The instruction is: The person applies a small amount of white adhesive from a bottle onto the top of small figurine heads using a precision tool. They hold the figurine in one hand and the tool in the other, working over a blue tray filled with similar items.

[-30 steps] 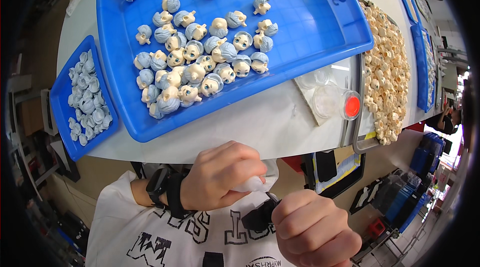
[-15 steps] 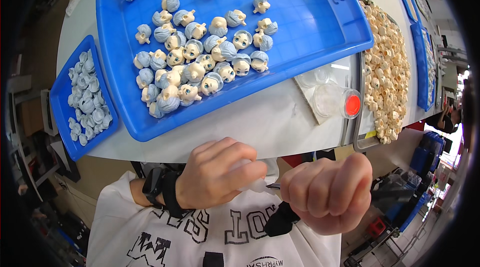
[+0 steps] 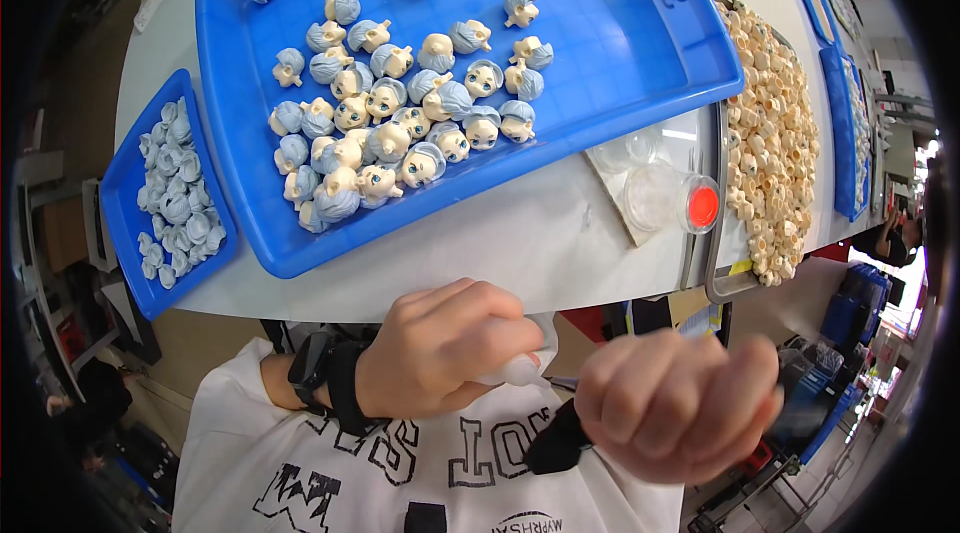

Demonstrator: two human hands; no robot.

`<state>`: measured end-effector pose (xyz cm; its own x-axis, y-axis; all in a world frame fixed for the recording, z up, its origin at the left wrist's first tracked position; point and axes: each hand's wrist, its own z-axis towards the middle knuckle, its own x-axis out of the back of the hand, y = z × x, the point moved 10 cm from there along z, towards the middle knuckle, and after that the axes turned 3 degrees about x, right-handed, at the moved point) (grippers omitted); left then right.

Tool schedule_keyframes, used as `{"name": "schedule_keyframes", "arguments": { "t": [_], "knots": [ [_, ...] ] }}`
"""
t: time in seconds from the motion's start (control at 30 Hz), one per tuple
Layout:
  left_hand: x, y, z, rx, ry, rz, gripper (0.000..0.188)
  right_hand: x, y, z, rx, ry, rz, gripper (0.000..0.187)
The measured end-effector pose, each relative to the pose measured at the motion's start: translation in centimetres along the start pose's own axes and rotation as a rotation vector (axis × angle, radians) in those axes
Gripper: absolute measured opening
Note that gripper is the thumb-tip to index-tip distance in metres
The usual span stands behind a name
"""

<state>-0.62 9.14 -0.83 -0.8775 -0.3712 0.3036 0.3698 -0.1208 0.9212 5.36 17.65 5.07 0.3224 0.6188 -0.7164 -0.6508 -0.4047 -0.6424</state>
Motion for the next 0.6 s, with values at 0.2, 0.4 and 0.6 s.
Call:
{"name": "schedule_keyframes", "arguments": {
  "t": [0.2,0.4,0.6],
  "knots": [
    [0.5,0.0,0.1,0.009,0.037,-0.056,0.025,-2.7,-1.6,-1.8,0.300,-0.101,-0.297,0.034],
    [0.1,-0.2,-0.3,-0.051,-0.051,0.071,0.032,-0.9,0.4,-0.8,0.068,-0.080,-0.234,0.033],
    [-0.5,0.1,-1.0,-0.078,-0.027,0.229,0.028,1.0,4.1,-0.6,-0.494,-0.067,-0.141,0.035]
  ]
}}
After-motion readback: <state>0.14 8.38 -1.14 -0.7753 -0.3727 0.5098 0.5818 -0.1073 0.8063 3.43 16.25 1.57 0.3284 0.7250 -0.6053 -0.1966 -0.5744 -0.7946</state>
